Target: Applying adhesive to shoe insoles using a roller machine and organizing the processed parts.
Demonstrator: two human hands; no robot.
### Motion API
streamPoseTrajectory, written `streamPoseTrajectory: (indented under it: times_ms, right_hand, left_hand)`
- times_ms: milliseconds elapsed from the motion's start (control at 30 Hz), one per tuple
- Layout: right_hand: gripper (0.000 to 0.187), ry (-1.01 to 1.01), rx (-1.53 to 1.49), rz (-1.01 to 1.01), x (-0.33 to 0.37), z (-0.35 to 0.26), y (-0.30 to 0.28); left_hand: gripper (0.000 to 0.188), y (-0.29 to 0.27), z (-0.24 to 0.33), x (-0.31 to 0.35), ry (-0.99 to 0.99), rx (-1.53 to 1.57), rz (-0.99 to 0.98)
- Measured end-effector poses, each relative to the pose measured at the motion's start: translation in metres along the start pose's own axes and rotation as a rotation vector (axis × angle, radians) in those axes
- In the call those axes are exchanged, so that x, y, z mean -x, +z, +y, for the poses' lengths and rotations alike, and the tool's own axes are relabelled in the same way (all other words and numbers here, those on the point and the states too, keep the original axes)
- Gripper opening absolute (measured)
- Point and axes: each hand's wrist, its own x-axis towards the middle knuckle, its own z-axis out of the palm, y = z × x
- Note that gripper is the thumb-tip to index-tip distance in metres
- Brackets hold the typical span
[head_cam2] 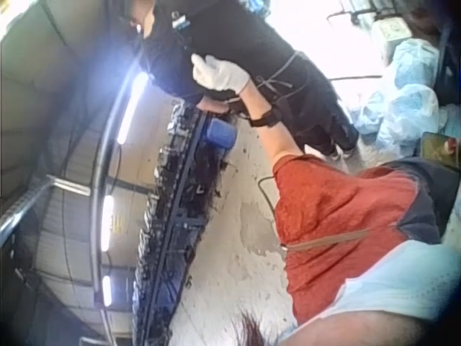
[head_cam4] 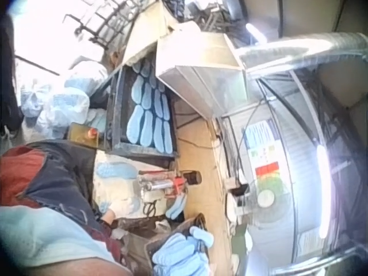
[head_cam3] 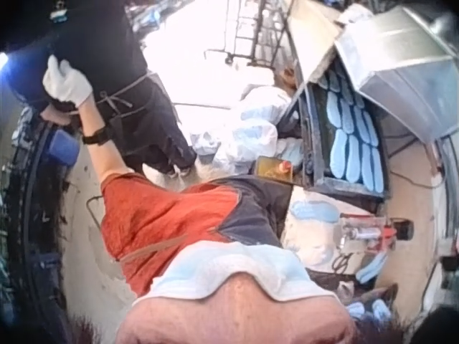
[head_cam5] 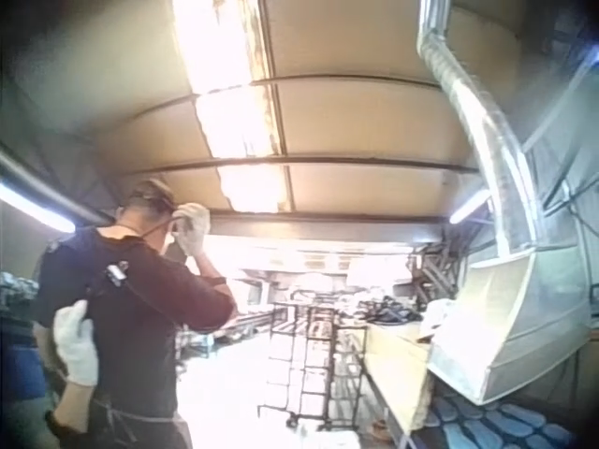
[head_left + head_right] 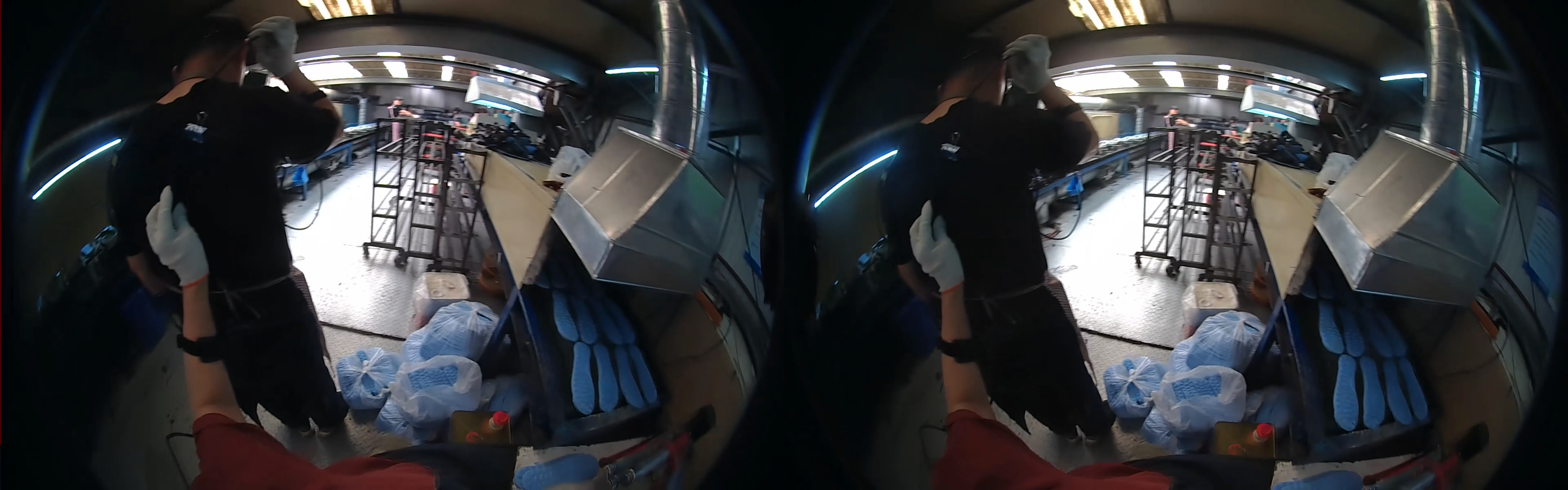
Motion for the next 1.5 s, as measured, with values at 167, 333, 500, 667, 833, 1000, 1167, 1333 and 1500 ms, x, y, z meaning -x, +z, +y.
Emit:
streamPoseTrajectory:
  times_ms: [167,333,500,667,833,1000,1167,1333,1500]
  right_hand:
    - [0.027,0.006,0.072,-0.002,-0.023,-0.115,-0.179]
    - [0.026,0.093,-0.005,0.004,-0.02,-0.116,-0.182]
    - [0.026,0.04,-0.105,0.021,-0.026,-0.103,-0.174]
    - [0.026,0.021,-0.036,0.017,-0.021,-0.107,-0.189]
    - [0.024,0.007,-0.021,-0.006,-0.031,-0.119,-0.19]
    - [0.021,-0.088,-0.021,0.105,-0.028,-0.118,-0.184]
    - [0.022,-0.2,-0.026,0.119,-0.036,-0.119,-0.172]
    - [0.024,-0.184,-0.018,0.121,-0.03,-0.099,-0.158]
    - [0.021,-0.147,-0.034,0.126,-0.027,-0.093,-0.149]
  left_hand:
    - [0.035,0.015,-0.006,0.01,-0.099,-0.098,-0.116]
    - [0.034,0.005,0.108,0.027,0.151,-0.226,0.031]
    - [0.021,0.006,0.193,0.11,0.056,0.83,-0.401]
    - [0.01,-0.056,0.287,0.21,0.309,1.015,-0.906]
    - [0.049,-0.11,0.332,0.247,0.323,0.993,-1.734]
    - [0.085,-0.123,0.324,0.271,-0.026,1.175,-1.934]
    - [0.085,-0.117,0.313,0.311,-0.168,1.288,-1.975]
    - [0.083,-0.118,0.324,0.291,-0.127,1.386,-1.961]
    - [0.081,-0.112,0.334,0.271,-0.145,1.374,-2.059]
